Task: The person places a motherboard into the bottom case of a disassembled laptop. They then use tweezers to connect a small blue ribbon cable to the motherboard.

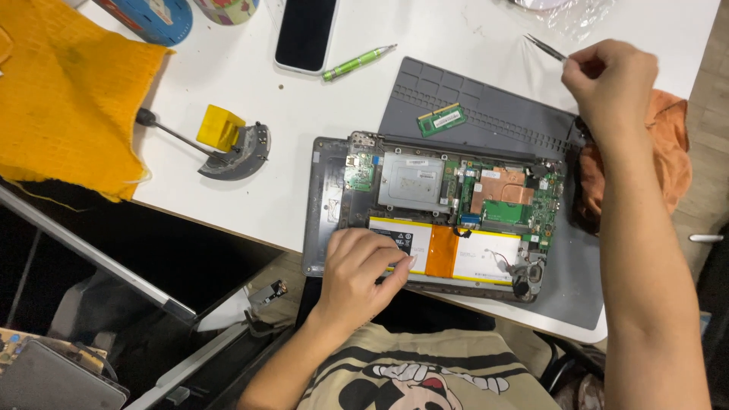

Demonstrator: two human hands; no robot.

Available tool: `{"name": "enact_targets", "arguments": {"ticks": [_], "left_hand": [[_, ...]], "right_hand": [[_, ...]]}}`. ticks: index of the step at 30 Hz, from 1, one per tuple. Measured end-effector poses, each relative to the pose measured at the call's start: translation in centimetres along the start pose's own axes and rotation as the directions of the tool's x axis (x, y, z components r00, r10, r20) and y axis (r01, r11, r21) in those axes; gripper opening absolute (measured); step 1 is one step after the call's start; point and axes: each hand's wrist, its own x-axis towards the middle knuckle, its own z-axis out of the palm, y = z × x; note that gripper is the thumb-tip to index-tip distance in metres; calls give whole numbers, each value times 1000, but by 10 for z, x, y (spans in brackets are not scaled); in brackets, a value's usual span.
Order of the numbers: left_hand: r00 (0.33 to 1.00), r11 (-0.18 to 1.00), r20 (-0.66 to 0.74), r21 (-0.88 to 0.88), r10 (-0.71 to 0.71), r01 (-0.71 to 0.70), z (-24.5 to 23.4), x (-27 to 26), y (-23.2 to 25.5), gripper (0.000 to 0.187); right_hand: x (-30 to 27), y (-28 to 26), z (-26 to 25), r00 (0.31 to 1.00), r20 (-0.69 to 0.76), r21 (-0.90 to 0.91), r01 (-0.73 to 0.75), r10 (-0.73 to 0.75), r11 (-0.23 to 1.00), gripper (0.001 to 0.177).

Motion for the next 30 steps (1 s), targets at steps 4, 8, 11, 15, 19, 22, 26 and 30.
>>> {"name": "enact_targets", "arguments": {"ticks": [4,8,11,15,19,22,26,30], "left_hand": [[999,1000,-36,8,3,-3,2,10,5,5],[999,1000,-42,10,-5,6,17,12,12,25],[994,987,62,128,92,-99,31,13,16,72],[959,977,191,-4,210,-213,39,29,34,25],[934,963,242,-119,263,-241,52,23,42,22],[916,960,292,-133,275,-245,56,20,50,24],[915,965,307,-117,261,-236,53,28,44,22],[971,990,196,11,136,-141,56,31,32,24]], "right_hand": [[-45,-66,-78,986,-137,280,135,-99,951,8],[-118,-114,-131,995,-17,330,100,-100,939,8],[-153,-176,-155,989,45,441,104,-138,891,5],[-208,-186,-143,997,-79,619,58,-12,783,11],[-239,-195,-127,970,76,752,-207,230,626,16],[-243,-197,-109,959,219,763,-285,183,580,10],[-251,-185,-101,944,266,757,-331,197,564,16],[-245,-177,-98,949,202,733,-311,242,606,14]]}}
